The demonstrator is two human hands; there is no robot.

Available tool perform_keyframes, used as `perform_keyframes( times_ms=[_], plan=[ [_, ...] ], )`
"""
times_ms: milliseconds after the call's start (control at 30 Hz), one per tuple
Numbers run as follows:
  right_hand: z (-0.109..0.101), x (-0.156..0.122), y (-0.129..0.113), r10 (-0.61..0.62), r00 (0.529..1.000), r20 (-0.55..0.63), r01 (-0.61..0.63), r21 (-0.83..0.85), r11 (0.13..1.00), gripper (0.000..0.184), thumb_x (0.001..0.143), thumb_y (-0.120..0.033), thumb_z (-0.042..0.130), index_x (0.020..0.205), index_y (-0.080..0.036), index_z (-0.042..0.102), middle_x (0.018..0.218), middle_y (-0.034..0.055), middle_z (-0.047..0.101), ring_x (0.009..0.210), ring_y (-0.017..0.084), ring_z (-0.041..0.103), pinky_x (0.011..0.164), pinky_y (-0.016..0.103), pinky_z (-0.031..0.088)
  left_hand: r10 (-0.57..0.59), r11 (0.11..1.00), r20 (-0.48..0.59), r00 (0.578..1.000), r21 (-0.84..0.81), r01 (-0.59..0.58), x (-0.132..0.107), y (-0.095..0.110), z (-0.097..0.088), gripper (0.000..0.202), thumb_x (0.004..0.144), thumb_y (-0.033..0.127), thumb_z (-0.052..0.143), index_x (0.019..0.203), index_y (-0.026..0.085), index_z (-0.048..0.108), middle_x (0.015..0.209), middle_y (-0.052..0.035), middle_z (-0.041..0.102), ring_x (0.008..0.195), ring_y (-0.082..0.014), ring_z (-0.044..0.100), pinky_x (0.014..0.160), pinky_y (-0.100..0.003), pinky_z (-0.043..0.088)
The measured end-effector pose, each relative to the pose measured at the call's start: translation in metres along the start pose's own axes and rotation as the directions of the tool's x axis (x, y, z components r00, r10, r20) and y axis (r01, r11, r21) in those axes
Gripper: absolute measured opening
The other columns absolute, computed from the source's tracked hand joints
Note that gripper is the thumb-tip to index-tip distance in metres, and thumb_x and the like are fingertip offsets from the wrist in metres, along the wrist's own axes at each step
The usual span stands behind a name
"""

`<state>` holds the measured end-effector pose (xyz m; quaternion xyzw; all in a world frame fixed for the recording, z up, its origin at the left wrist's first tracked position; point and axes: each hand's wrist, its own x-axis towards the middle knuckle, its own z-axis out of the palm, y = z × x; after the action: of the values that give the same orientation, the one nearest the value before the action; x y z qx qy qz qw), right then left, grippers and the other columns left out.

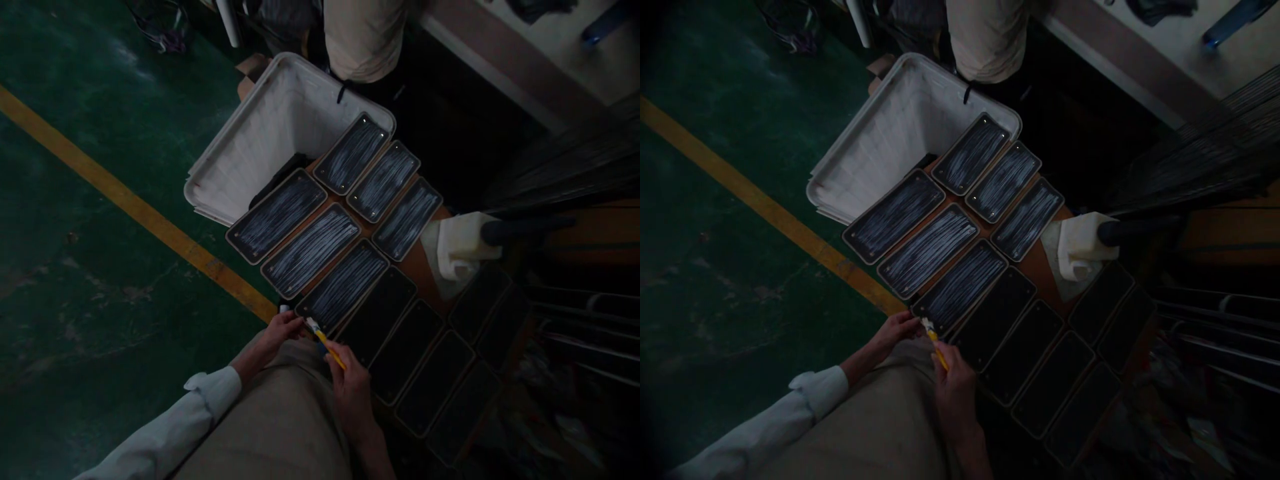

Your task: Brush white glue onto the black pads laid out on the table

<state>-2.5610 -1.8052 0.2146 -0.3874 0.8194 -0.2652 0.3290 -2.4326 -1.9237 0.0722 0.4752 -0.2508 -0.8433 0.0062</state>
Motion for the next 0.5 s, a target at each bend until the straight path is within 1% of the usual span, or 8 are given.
perform_keyframes(
  times_ms=[33,100,200,267,333,400,433,500],
  plan=[
    [-0.011,-0.001,0.003,0.018,1.000,-0.025,-0.017,0.015,1.000,0.027,0.099,-0.027,0.044,0.118,-0.024,0.062,0.106,0.0050,0.071,0.098,0.017,0.069,0.085,0.029,0.057,0.005,1.000,-0.004,1.000,-0.017,-0.006,0.000,-0.002,0.001,0.037,0.074,0.044,0.077,0.093,0.013,0.068,0.078,-0.0038,0.070,0.063,-0.0109,0.062,0.058,-0.021,0.044],
    [-0.039,0.000,0.016,0.040,0.994,-0.102,-0.038,0.014,0.999,0.028,0.099,-0.029,0.044,0.121,-0.024,0.060,0.106,0.0058,0.071,0.097,0.017,0.069,0.084,0.030,0.057,-0.005,0.999,-0.017,1.000,-0.044,0.005,-0.003,-0.007,0.003,0.040,0.073,0.044,0.078,0.099,0.015,0.068,0.088,-0.0047,0.071,0.067,-0.0109,0.064,0.061,-0.021,0.046],
    [-0.086,0.007,0.049,0.020,0.975,-0.223,-0.036,-0.069,0.997,0.029,0.099,-0.032,0.045,0.122,-0.022,0.060,0.104,0.0073,0.071,0.094,0.018,0.070,0.083,0.033,0.058,-0.079,0.996,-0.009,0.997,-0.047,0.078,-0.009,-0.018,0.009,0.048,0.072,0.044,0.080,0.110,0.017,0.066,0.104,-0.0073,0.071,0.071,-0.0112,0.066,0.063,-0.022,0.048],
    [-0.114,0.013,0.074,-0.012,0.960,-0.278,-0.031,-0.151,0.988,0.030,0.099,-0.033,0.045,0.123,-0.021,0.059,0.107,0.0085,0.071,0.095,0.019,0.070,0.085,0.035,0.057,-0.135,0.991,0.027,0.991,0.000,0.135,-0.013,-0.029,0.018,0.050,0.071,0.043,0.080,0.112,0.017,0.065,0.107,-0.0082,0.071,0.072,-0.0118,0.066,0.064,-0.022,0.049],
    [-0.135,0.021,0.097,-0.059,0.948,-0.314,-0.016,-0.230,0.973,0.031,0.099,-0.034,0.044,0.123,-0.020,0.059,0.109,0.0093,0.070,0.096,0.020,0.069,0.087,0.036,0.056,-0.173,0.982,0.075,0.982,0.090,0.166,-0.015,-0.041,0.032,0.047,0.070,0.042,0.081,0.106,0.016,0.067,0.101,-0.0083,0.072,0.071,-0.0138,0.066,0.064,-0.024,0.051],
    [-0.150,0.029,0.114,-0.114,0.934,-0.338,0.005,-0.309,0.951,0.031,0.099,-0.034,0.045,0.122,-0.019,0.060,0.109,0.0098,0.069,0.096,0.020,0.069,0.086,0.037,0.055,-0.183,0.972,0.079,0.980,0.163,0.168,-0.014,-0.053,0.046,0.043,0.068,0.043,0.081,0.097,0.015,0.067,0.090,-0.0071,0.073,0.069,-0.0157,0.067,0.062,-0.025,0.051],
    [-0.155,0.034,0.121,-0.144,0.929,-0.340,0.018,-0.346,0.938,0.031,0.099,-0.034,0.045,0.122,-0.019,0.060,0.109,0.0102,0.069,0.097,0.020,0.068,0.086,0.037,0.055,-0.182,0.967,0.053,0.982,0.192,0.169,-0.013,-0.058,0.053,0.040,0.067,0.043,0.081,0.092,0.015,0.066,0.084,-0.0058,0.072,0.065,-0.0160,0.066,0.059,-0.026,0.050],
    [-0.161,0.042,0.131,-0.194,0.922,-0.336,0.044,-0.407,0.912,0.032,0.099,-0.034,0.046,0.122,-0.018,0.060,0.109,0.0108,0.069,0.098,0.021,0.067,0.086,0.037,0.054,-0.170,0.952,-0.053,0.984,0.249,0.178,-0.013,-0.065,0.063,0.037,0.065,0.044,0.081,0.080,0.017,0.061,0.067,-0.0011,0.068,0.054,-0.0148,0.063,0.051,-0.024,0.046]
  ],
)
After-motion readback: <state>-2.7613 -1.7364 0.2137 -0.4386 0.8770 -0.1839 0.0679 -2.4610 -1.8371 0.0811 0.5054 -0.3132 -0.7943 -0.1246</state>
